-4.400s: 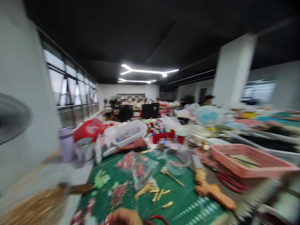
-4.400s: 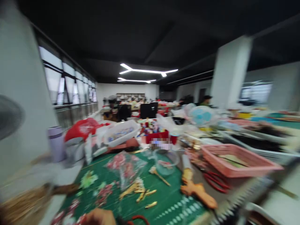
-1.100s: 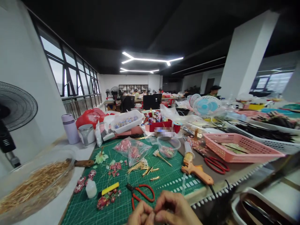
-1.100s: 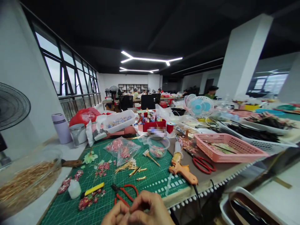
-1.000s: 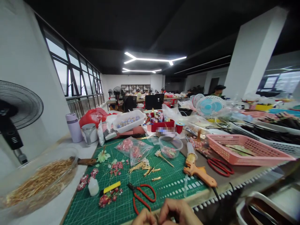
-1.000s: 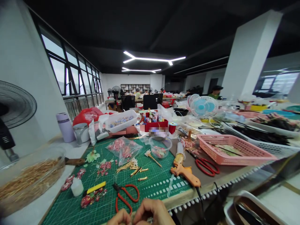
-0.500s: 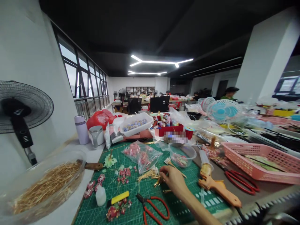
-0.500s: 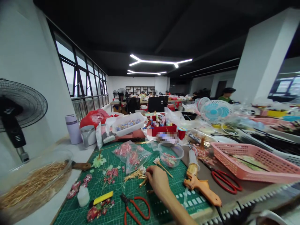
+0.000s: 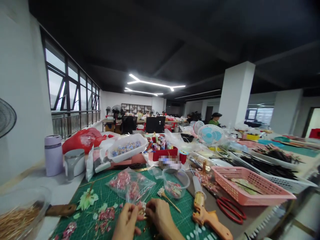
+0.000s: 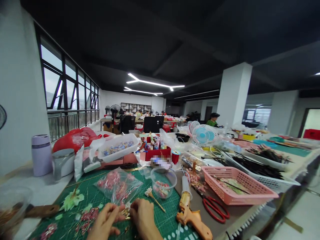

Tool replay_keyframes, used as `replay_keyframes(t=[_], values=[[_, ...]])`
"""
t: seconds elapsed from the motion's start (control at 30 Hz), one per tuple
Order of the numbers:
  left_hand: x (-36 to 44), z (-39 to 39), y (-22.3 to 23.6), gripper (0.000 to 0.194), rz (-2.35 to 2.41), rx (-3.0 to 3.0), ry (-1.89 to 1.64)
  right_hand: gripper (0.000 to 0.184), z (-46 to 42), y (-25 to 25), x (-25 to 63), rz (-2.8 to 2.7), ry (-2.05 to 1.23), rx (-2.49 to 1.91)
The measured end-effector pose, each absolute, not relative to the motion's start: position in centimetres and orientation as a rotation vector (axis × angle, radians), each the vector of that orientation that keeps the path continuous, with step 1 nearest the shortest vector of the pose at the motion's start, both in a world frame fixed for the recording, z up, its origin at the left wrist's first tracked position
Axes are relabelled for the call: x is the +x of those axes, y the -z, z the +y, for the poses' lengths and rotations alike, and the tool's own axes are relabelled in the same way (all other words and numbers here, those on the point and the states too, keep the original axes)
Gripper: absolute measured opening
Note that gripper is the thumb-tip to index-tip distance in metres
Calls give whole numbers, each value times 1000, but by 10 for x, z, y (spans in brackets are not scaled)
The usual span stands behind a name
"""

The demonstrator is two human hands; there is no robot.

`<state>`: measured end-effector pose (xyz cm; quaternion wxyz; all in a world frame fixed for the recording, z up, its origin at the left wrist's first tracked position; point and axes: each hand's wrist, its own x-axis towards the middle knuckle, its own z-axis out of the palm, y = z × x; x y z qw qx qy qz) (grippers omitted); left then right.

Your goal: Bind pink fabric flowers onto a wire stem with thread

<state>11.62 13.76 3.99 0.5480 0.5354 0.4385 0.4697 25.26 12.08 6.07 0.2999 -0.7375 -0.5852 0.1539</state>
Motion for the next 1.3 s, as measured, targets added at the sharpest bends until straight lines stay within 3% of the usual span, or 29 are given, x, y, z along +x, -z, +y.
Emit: replay_keyframes(t=[0.2, 0.37, 0.5, 0.67, 0.83, 1.0, 1.3], values=[[134, 165, -25, 35, 1175, 1392, -985, 20, 122, -47, 256, -1517, -412, -1721], [131, 166, -21, 35, 1213, 1407, -940, 19, 122, -54, 280, -1394, -413, -1532], [125, 161, -43, 37, 1174, 1452, -937, 25, 104, -74, 304, -1400, -597, -1422], [120, 138, -89, 25, 1042, 1622, -1018, 22, 64, -81, 296, -1612, -755, -1272], [131, 94, -96, 36, 880, 1420, -867, 22, 46, -65, 273, -1443, -519, -1273], [133, 71, -78, 61, 742, 1145, -820, 21, 40, -56, 264, -1222, -608, -1291], [125, 66, -67, 62, 745, 1017, -784, 14, 31, -56, 255, -1208, -683, -1252]])
